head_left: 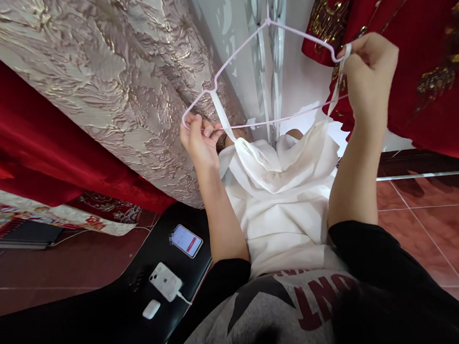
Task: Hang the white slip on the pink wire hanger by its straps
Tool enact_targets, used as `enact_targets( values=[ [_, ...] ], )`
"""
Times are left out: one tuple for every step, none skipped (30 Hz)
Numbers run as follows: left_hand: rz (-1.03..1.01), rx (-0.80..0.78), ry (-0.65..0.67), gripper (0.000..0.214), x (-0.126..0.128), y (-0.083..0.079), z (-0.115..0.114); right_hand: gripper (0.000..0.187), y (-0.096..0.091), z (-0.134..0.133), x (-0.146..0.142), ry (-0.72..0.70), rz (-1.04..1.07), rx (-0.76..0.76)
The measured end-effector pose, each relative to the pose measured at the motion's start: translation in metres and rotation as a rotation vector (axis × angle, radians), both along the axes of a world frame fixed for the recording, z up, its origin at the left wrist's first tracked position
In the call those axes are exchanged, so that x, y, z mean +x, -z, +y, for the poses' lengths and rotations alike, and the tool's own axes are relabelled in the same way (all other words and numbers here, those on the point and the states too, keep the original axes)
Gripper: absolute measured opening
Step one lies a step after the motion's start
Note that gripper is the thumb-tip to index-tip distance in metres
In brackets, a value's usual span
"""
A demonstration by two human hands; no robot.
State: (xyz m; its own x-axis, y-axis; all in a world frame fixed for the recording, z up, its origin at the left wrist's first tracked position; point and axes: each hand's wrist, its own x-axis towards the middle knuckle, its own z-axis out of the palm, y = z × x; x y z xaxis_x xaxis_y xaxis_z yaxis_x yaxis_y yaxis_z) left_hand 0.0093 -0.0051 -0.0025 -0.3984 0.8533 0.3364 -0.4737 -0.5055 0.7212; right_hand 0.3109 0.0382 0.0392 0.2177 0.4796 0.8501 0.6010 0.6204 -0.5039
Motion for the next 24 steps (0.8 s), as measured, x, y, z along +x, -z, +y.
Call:
enact_targets(
  values=[
    [0.004,-0.002,-0.012,0.019,0.0,0.0,0.0,0.029,-0.005,-0.001,-0.001,-0.074,0.049,-0.067],
    [0.005,-0.007,-0.022,0.018,0.001,0.0,0.0,0.031,-0.01,-0.003,-0.002,-0.128,0.097,-0.117],
    [0.003,-0.009,-0.024,0.018,0.001,0.001,0.0,0.032,-0.015,-0.005,-0.002,-0.177,0.114,-0.148],
    [-0.002,-0.01,-0.019,0.019,0.001,0.001,0.001,0.034,-0.019,-0.008,-0.001,-0.198,0.105,-0.159],
    [-0.007,-0.009,-0.013,0.02,0.002,0.002,0.001,0.036,-0.022,-0.01,0.0,-0.197,0.106,-0.138],
    [-0.009,-0.008,-0.006,0.021,0.002,0.002,0.001,0.037,-0.023,-0.012,0.001,-0.175,0.131,-0.075],
    [-0.01,-0.005,0.002,0.021,0.003,0.002,0.001,0.038,-0.022,-0.014,0.0,-0.142,0.177,0.031],
    [-0.012,0.001,0.006,0.022,0.003,0.002,0.001,0.037,-0.02,-0.017,-0.002,-0.111,0.236,0.159],
    [-0.013,0.006,0.007,0.021,0.004,0.002,0.001,0.036,-0.016,-0.02,-0.006,-0.099,0.295,0.286],
    [-0.013,0.009,0.006,0.021,0.004,0.003,0.001,0.035,-0.011,-0.024,-0.012,-0.117,0.334,0.367],
    [-0.015,0.01,0.003,0.021,0.005,0.003,0.001,0.033,-0.005,-0.028,-0.021,-0.177,0.341,0.372],
    [-0.016,0.01,-0.002,0.021,0.005,0.003,0.001,0.032,0.002,-0.032,-0.031,-0.257,0.315,0.314],
    [-0.015,0.009,-0.005,0.02,0.006,0.004,0.001,0.028,0.009,-0.036,-0.043,-0.338,0.238,0.17],
    [-0.011,0.008,-0.008,0.019,0.006,0.005,0.001,0.022,0.016,-0.04,-0.054,-0.414,0.138,0.032],
    [-0.004,0.008,-0.007,0.017,0.006,0.006,0.002,0.017,0.023,-0.043,-0.064,-0.429,0.006,-0.083],
    [0.005,0.008,-0.002,0.015,0.006,0.008,0.002,0.014,0.029,-0.045,-0.073,-0.408,-0.124,-0.183],
    [0.018,0.002,0.006,0.014,0.006,0.011,0.003,0.014,0.034,-0.046,-0.08,-0.371,-0.233,-0.257],
    [0.034,-0.01,0.014,0.013,0.005,0.014,0.003,0.015,0.038,-0.047,-0.084,-0.32,-0.31,-0.306],
    [0.055,-0.027,0.017,0.014,0.003,0.016,0.004,0.017,0.041,-0.046,-0.087,-0.274,-0.351,-0.333],
    [0.086,-0.051,0.018,0.016,0.002,0.019,0.003,0.019,0.044,-0.046,-0.088,-0.242,-0.36,-0.343],
    [0.135,-0.081,0.025,0.019,0.001,0.021,0.002,0.022,0.045,-0.046,-0.089,-0.221,-0.348,-0.34],
    [0.206,-0.114,0.034,0.021,0.0,0.022,0.0,0.025,0.047,-0.046,-0.089,-0.208,-0.328,-0.329],
    [0.296,-0.145,0.039,0.019,-0.001,0.022,-0.003,0.027,0.048,-0.046,-0.089,-0.202,-0.31,-0.317],
    [0.397,-0.169,0.035,0.015,-0.001,0.02,-0.007,0.029,0.049,-0.046,-0.089,-0.201,-0.296,-0.308]
  ],
)
